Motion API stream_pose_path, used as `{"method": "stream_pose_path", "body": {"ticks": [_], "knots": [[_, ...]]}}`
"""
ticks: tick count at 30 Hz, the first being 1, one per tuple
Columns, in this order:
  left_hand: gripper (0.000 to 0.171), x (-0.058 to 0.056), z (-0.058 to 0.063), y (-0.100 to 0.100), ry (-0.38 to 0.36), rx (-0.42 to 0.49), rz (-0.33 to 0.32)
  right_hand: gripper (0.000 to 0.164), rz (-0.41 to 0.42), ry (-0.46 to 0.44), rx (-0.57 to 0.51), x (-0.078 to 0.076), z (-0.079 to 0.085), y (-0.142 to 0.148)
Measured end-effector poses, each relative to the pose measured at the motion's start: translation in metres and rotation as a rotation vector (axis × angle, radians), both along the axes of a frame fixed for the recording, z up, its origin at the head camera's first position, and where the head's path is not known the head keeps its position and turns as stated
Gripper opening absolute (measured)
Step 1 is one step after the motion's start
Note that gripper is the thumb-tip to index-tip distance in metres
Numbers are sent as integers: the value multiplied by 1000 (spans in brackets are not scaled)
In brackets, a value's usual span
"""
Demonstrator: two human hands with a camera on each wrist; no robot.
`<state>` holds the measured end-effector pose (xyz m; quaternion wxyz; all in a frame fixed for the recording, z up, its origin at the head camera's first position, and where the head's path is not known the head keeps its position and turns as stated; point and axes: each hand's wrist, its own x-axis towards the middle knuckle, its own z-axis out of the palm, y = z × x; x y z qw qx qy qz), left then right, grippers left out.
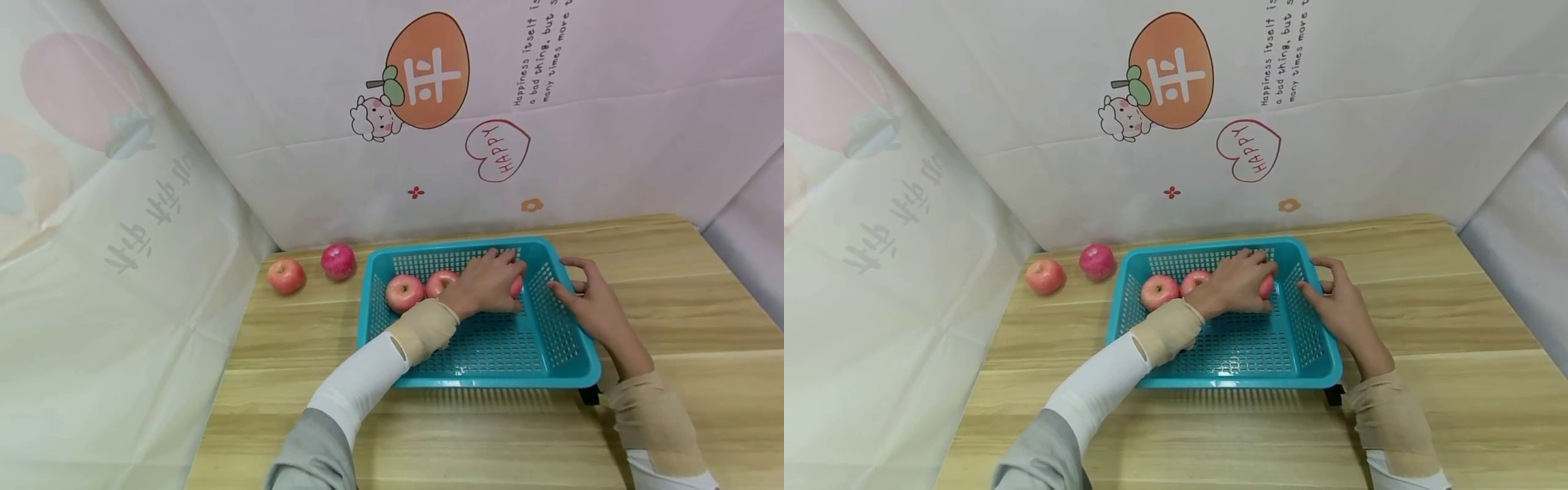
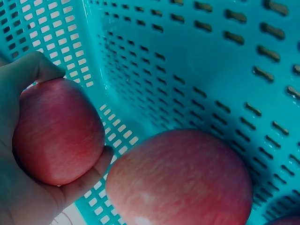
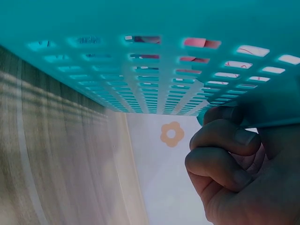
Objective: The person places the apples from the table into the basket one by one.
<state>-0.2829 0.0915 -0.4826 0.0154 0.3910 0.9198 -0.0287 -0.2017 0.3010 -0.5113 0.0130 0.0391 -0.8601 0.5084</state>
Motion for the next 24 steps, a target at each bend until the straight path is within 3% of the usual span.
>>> {"method": "stream_pose_path", "body": {"ticks": [10, 24], "knots": [[78, -4, -10, 8, -18, -52, -5, 69, 1, 5, -5, 0, 1, 0], [80, 0, -20, 19, -3, -126, -25, 68, 4, 1, -7, 1, 1, 0]]}}
